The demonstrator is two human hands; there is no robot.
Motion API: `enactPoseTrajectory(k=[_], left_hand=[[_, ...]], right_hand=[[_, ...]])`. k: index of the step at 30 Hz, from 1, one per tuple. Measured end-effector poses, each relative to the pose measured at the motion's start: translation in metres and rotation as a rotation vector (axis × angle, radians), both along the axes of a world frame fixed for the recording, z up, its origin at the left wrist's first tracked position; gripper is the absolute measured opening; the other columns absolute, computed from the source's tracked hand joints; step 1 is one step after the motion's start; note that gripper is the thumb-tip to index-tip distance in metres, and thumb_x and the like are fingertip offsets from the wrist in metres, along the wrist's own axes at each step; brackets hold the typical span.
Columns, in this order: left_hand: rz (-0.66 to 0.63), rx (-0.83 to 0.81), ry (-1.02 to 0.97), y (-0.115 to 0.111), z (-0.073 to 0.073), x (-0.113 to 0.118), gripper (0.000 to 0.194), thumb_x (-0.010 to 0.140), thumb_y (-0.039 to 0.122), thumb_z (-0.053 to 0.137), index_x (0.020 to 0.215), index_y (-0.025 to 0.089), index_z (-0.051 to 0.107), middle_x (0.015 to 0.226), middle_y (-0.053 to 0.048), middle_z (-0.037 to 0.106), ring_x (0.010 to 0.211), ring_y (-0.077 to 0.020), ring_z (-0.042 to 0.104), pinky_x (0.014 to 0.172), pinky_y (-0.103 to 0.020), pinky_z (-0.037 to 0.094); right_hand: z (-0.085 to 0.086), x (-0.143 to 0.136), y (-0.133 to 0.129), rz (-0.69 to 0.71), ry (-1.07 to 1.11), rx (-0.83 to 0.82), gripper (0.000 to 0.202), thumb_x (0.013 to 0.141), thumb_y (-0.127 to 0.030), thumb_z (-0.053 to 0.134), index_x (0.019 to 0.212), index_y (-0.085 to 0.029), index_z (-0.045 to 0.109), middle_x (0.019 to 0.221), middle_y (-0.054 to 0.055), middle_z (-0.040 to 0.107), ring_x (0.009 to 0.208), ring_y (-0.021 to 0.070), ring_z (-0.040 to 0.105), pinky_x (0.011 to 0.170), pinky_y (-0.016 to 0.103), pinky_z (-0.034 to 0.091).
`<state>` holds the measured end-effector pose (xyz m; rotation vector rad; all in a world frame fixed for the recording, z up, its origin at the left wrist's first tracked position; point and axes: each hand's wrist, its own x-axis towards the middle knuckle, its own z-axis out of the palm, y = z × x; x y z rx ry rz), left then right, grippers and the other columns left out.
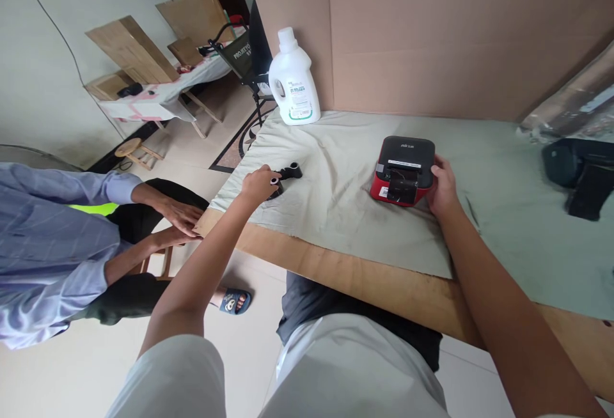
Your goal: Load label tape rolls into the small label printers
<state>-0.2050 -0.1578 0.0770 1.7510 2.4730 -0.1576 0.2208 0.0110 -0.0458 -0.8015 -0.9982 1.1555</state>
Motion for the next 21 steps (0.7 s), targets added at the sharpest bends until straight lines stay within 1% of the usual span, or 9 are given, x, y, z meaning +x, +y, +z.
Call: enactPoseTrajectory(k=[4, 6, 8, 10, 12, 14, 16, 19, 21], left_hand=[[-0.056, 0.177, -0.067, -0.003, 0.001, 0.002, 0.056, 0.086, 0.026, 0.071, 0.142, 0.03, 0.066, 0.139, -0.01, 0.061, 0.127, -0.0334, 0.061, 0.11, -0.046, 0.048], [-0.098, 0.349, -0.253, -0.002, -0.006, 0.019, 0.057, 0.084, 0.029, 0.075, 0.14, 0.025, 0.067, 0.135, -0.01, 0.064, 0.12, -0.0298, 0.063, 0.106, -0.042, 0.052], [-0.14, 0.445, -0.543, 0.005, -0.018, 0.048, 0.048, 0.086, 0.035, 0.075, 0.132, 0.022, 0.071, 0.127, -0.009, 0.069, 0.106, -0.0232, 0.068, 0.099, -0.037, 0.055], [-0.177, 0.388, -0.817, 0.02, -0.032, 0.086, 0.051, 0.088, 0.044, 0.075, 0.134, 0.022, 0.07, 0.134, -0.01, 0.07, 0.101, -0.0209, 0.07, 0.096, -0.035, 0.056], [-0.158, 0.31, -1.049, 0.043, -0.044, 0.127, 0.062, 0.092, 0.054, 0.067, 0.146, 0.024, 0.062, 0.153, -0.011, 0.061, 0.121, -0.024, 0.068, 0.104, -0.034, 0.053], [-0.125, 0.277, -1.25, 0.07, -0.051, 0.163, 0.07, 0.098, 0.059, 0.056, 0.159, 0.025, 0.049, 0.17, -0.009, 0.043, 0.149, -0.026, 0.051, 0.116, -0.033, 0.045], [-0.122, 0.252, -1.4, 0.094, -0.055, 0.19, 0.074, 0.1, 0.058, 0.05, 0.165, 0.024, 0.039, 0.175, -0.006, 0.032, 0.161, -0.0256, 0.035, 0.125, -0.034, 0.035], [-0.222, 0.211, -1.532, 0.113, -0.057, 0.206, 0.074, 0.098, 0.048, 0.056, 0.165, 0.023, 0.04, 0.172, -0.005, 0.036, 0.161, -0.0259, 0.035, 0.129, -0.035, 0.028], [-0.274, 0.233, -1.571, 0.116, -0.057, 0.199, 0.072, 0.095, 0.042, 0.06, 0.163, 0.024, 0.044, 0.169, -0.004, 0.043, 0.159, -0.0255, 0.039, 0.129, -0.034, 0.028]], right_hand=[[0.0, 0.002, -0.001, -0.014, -0.029, -0.038, 0.034, 0.074, -0.044, 0.077, 0.105, -0.033, 0.074, 0.118, -0.001, 0.076, 0.127, 0.0289, 0.066, 0.109, 0.05, 0.057], [0.0, 0.005, -0.003, -0.012, -0.064, -0.075, 0.031, 0.076, -0.046, 0.076, 0.104, -0.033, 0.074, 0.116, 0.0, 0.076, 0.124, 0.0299, 0.068, 0.104, 0.051, 0.06], [0.002, 0.011, -0.008, -0.001, -0.111, -0.103, 0.029, 0.079, -0.047, 0.075, 0.104, -0.033, 0.075, 0.114, 0.002, 0.077, 0.122, 0.0321, 0.069, 0.101, 0.055, 0.061], [0.006, 0.019, -0.017, 0.034, -0.166, -0.101, 0.03, 0.08, -0.045, 0.074, 0.108, -0.034, 0.076, 0.119, 0.003, 0.076, 0.127, 0.0346, 0.067, 0.105, 0.06, 0.058], [0.01, 0.024, -0.03, 0.101, -0.275, -0.057, 0.045, 0.076, -0.039, 0.078, 0.121, -0.037, 0.074, 0.132, 0.002, 0.073, 0.135, 0.0357, 0.062, 0.114, 0.062, 0.052], [0.014, 0.025, -0.045, 0.193, -0.424, 0.015, 0.074, 0.07, -0.033, 0.085, 0.141, -0.038, 0.063, 0.144, 0.002, 0.067, 0.14, 0.0359, 0.059, 0.119, 0.062, 0.046], [0.015, 0.02, -0.059, 0.246, -0.536, 0.089, 0.099, 0.067, -0.032, 0.089, 0.156, -0.038, 0.047, 0.152, 0.005, 0.06, 0.142, 0.0366, 0.057, 0.121, 0.062, 0.044], [0.016, 0.007, -0.072, 0.211, -0.595, 0.186, 0.108, 0.071, -0.037, 0.09, 0.164, -0.039, 0.033, 0.158, 0.009, 0.053, 0.144, 0.037, 0.055, 0.122, 0.06, 0.044], [0.02, -0.007, -0.071, 0.197, -0.617, 0.234, 0.106, 0.074, -0.04, 0.088, 0.164, -0.04, 0.032, 0.158, 0.009, 0.052, 0.144, 0.0365, 0.055, 0.121, 0.059, 0.045]])
